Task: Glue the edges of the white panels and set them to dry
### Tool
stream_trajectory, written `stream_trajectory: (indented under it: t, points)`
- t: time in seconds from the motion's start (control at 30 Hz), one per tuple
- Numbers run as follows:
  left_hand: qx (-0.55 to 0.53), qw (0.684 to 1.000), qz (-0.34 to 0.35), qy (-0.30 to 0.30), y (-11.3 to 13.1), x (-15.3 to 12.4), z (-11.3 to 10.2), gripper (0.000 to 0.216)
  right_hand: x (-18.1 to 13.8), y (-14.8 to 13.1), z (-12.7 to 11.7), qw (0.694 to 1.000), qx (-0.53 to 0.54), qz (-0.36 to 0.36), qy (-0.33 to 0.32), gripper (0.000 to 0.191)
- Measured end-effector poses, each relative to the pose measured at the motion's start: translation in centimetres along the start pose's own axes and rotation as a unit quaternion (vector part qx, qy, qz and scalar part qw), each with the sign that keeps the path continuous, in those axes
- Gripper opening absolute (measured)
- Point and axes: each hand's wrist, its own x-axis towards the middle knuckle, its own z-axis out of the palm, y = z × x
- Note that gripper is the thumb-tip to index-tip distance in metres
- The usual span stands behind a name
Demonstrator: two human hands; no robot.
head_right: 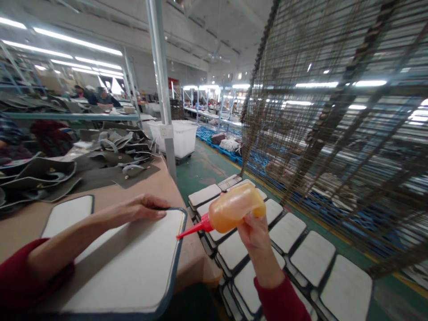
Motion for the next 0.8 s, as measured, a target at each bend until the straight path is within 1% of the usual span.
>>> stream_trajectory:
  t: [0.33,0.53,0.8]
  points:
    - [-0.016,1.000,0.000,0.001,0.3,0.1,-0.3,0.036,0.0,0.0,0.2,1.000,0.018,0.016,-0.006,0.050]
    - [-0.039,0.999,-0.009,0.009,0.6,0.0,-0.3,0.035,-0.1,0.1,0.2,0.999,0.023,0.032,-0.001,0.059]
    - [-0.069,0.997,-0.018,0.023,0.0,0.0,-1.1,0.033,-0.4,0.3,0.1,0.999,0.001,0.038,-0.018,0.061]
